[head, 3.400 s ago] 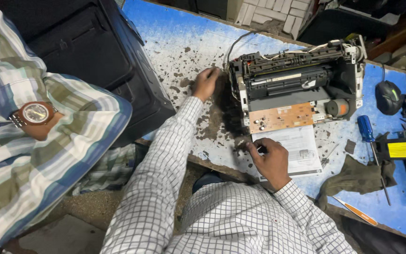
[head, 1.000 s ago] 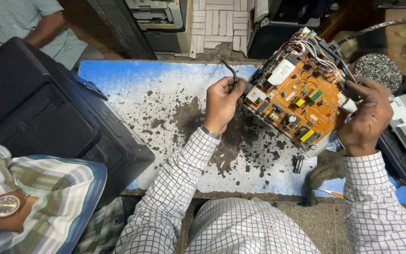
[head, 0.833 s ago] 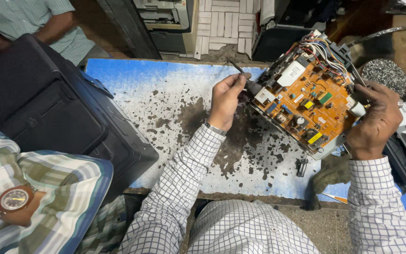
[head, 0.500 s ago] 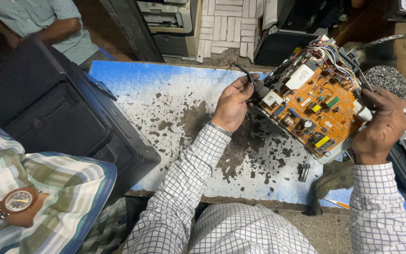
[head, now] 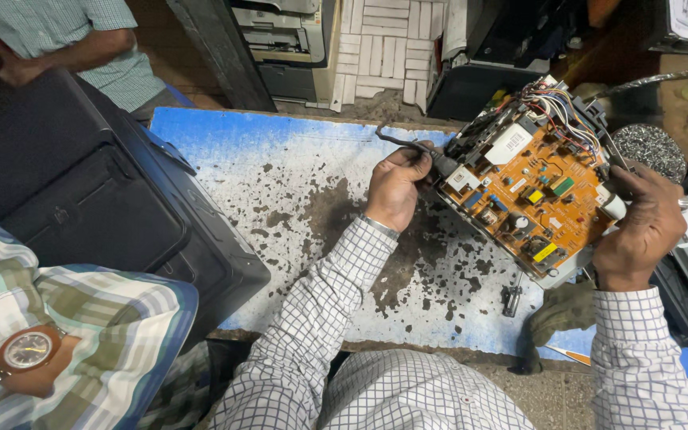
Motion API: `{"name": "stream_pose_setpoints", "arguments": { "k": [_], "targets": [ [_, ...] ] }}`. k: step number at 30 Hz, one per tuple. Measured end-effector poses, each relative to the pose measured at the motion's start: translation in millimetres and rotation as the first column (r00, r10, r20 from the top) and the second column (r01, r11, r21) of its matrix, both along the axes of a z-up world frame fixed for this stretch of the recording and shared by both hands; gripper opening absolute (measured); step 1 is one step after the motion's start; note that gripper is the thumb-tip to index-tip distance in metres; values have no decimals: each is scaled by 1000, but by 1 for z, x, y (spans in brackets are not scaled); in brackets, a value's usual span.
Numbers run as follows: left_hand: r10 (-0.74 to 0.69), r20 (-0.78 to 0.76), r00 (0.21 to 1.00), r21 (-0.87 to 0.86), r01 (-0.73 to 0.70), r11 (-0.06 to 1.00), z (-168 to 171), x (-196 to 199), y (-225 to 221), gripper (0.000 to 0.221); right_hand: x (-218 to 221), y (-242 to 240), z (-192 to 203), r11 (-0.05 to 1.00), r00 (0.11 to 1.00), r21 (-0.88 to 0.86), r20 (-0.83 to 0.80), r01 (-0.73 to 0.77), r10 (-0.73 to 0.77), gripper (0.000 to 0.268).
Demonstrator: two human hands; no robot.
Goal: The person disassembles a printer on a blue workbench, removing the top cover and a circuit board. They then reassemble the printer by placing the cover back on and reconnecting the power cable.
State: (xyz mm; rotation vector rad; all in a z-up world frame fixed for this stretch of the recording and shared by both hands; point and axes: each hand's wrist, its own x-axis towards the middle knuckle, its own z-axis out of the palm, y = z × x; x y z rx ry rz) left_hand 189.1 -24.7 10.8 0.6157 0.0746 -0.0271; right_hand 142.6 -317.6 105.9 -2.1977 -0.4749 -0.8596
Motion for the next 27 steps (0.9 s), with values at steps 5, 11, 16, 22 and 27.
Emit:
{"name": "stream_pose_setpoints", "arguments": {
  "k": [5,11,16,22,27],
  "targets": [
    [330,262,907,745,-408,528,42,-31,0,28,5,-5,-5,1000,1000,-3,23,20,-20,69],
    [-255,629,735,769,-636,63,71,-33,21,47,5,-11,-12,999,999,18,-26,48,-47,75],
    [-342,520,783,846,-528,77,84,-30,28,43,5,-7,-11,998,999,19,-11,52,-51,78],
    [-351,500,792,859,-505,85,86,-28,30,41,4,-2,-6,997,999,66,-24,44,-43,82],
    [-345,483,805,869,-488,81,87,-28,33,35,4,1,-4,997,998,58,-31,53,-52,83]
  ]
}}
